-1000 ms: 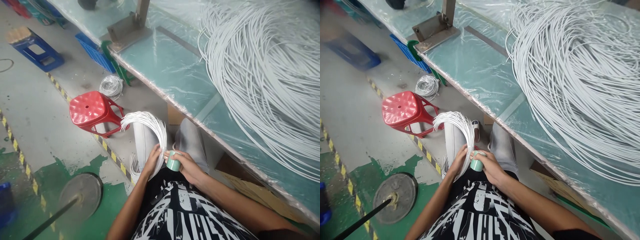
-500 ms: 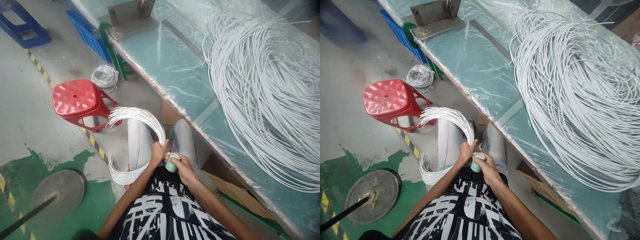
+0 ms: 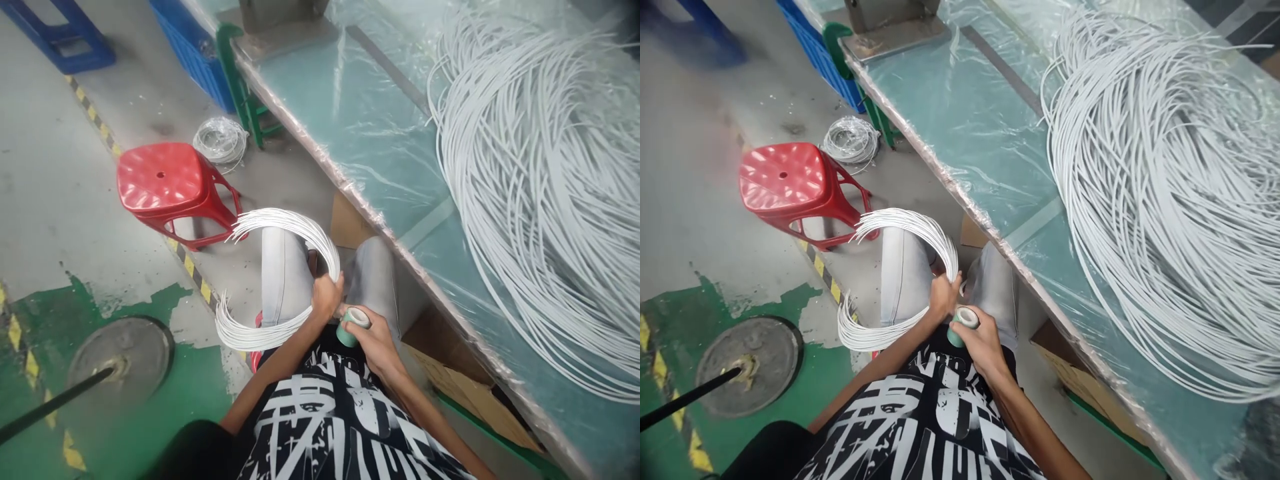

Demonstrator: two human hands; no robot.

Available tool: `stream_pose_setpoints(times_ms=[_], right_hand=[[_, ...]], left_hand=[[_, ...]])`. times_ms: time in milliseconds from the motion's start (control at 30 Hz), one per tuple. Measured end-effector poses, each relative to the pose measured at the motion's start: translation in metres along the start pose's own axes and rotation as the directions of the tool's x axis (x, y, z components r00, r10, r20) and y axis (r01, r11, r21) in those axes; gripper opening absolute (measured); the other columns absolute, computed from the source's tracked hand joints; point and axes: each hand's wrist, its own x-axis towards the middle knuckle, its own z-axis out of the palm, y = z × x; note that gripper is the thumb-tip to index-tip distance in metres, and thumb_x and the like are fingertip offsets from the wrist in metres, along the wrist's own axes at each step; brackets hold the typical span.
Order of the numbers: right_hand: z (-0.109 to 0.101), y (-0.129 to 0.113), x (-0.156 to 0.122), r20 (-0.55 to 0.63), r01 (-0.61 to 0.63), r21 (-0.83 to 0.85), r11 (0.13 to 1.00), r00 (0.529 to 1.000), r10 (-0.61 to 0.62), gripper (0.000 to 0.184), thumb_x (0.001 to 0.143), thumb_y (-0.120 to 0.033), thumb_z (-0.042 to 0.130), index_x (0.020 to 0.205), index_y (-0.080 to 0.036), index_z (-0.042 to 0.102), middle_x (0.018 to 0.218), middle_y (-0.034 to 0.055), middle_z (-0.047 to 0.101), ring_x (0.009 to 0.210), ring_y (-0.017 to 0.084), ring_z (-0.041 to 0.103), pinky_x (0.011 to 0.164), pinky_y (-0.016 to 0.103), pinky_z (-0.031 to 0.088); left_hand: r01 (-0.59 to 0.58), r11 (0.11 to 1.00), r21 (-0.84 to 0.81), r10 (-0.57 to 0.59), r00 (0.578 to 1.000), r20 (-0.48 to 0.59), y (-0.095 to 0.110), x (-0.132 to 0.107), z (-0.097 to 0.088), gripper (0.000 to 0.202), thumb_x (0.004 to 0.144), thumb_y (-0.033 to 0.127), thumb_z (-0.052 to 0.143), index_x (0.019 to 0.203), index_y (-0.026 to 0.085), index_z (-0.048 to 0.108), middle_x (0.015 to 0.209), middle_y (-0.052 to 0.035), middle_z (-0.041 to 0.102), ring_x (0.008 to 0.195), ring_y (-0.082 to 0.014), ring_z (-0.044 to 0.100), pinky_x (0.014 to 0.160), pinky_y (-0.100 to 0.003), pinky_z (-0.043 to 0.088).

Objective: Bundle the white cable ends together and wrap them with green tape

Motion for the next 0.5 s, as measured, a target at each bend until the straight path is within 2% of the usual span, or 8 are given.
stream_pose_setpoints(times_ms=[33,67,133,167,233,333,400,500], right_hand=[[0.003,-0.012,-0.011,0.077,0.023,-0.006,1.000,0.997,-0.022,0.019,0.063,-0.031,0.072,0.081,-0.025,0.071,0.086,0.0042,0.072,0.085,0.031,0.066,0.080,0.042,0.052],[0.005,-0.024,-0.021,0.180,0.060,-0.015,0.998,0.982,-0.056,0.026,0.059,-0.029,0.076,0.085,-0.025,0.072,0.097,0.0053,0.072,0.092,0.034,0.066,0.084,0.044,0.052],[0.000,-0.042,-0.032,0.233,0.315,-0.112,0.942,0.930,-0.284,0.038,0.062,-0.021,0.078,0.098,-0.028,0.071,0.110,0.0050,0.070,0.104,0.034,0.064,0.094,0.045,0.049],[-0.007,-0.048,-0.032,0.235,0.347,-0.123,0.930,0.920,-0.312,0.034,0.065,-0.019,0.076,0.098,-0.027,0.069,0.111,0.0058,0.070,0.106,0.033,0.064,0.097,0.046,0.047],[-0.030,-0.052,-0.025,0.156,0.328,-0.055,0.943,0.936,-0.317,0.025,0.073,-0.024,0.074,0.097,-0.024,0.067,0.113,0.0092,0.069,0.107,0.033,0.064,0.096,0.046,0.049],[-0.069,-0.049,-0.016,0.068,0.350,0.071,0.934,0.932,-0.355,0.028,0.076,-0.030,0.072,0.102,-0.024,0.064,0.122,0.0122,0.064,0.112,0.036,0.061,0.090,0.047,0.052],[-0.083,-0.051,-0.019,0.025,0.451,0.015,0.892,0.892,-0.452,0.029,0.078,-0.029,0.072,0.105,-0.024,0.063,0.127,0.0125,0.061,0.115,0.036,0.059,0.089,0.048,0.053],[-0.084,-0.070,-0.028,-0.012,0.593,-0.225,0.773,0.792,-0.611,0.029,0.077,-0.024,0.072,0.105,-0.023,0.064,0.128,0.0121,0.060,0.117,0.035,0.057,0.094,0.050,0.050]], left_hand=[[0.030,0.999,-0.021,-0.030,0.999,-0.009,0.002,0.002,0.002,0.036,0.090,0.047,0.058,0.091,0.012,0.063,0.091,-0.0072,0.065,0.088,-0.0186,0.063,0.083,-0.038,0.050],[0.056,0.997,-0.046,-0.057,0.998,-0.009,0.004,0.005,0.003,0.034,0.091,0.045,0.057,0.094,0.011,0.063,0.095,-0.0078,0.064,0.090,-0.0188,0.062,0.084,-0.038,0.050],[0.089,0.990,-0.110,-0.086,0.996,0.026,0.008,0.008,0.002,0.033,0.092,0.041,0.056,0.097,0.009,0.062,0.098,-0.0081,0.063,0.090,-0.0181,0.062,0.082,-0.036,0.051],[0.097,0.984,-0.147,-0.089,0.994,0.058,0.011,0.009,0.000,0.033,0.092,0.041,0.056,0.097,0.009,0.062,0.097,-0.0073,0.063,0.088,-0.0173,0.061,0.080,-0.035,0.052],[0.110,0.967,-0.230,-0.077,0.986,0.150,0.016,0.008,-0.008,0.033,0.091,0.042,0.057,0.093,0.010,0.062,0.089,-0.0046,0.062,0.078,-0.0147,0.060,0.072,-0.031,0.052],[0.177,0.914,-0.366,-0.050,0.943,0.330,0.021,0.003,-0.028,0.042,0.092,0.052,0.051,0.084,0.012,0.058,0.069,0.0006,0.055,0.056,-0.0094,0.050,0.055,-0.025,0.046],[0.250,0.858,-0.448,-0.022,0.890,0.455,0.024,0.000,-0.045,0.052,0.092,0.061,0.042,0.076,0.013,0.055,0.060,0.0025,0.048,0.047,-0.0076,0.041,0.047,-0.023,0.038],[0.345,0.772,-0.534,0.045,0.808,0.587,0.033,-0.006,-0.070,0.059,0.085,0.070,0.041,0.068,0.015,0.052,0.058,0.0012,0.044,0.044,-0.0078,0.038,0.043,-0.022,0.032]])
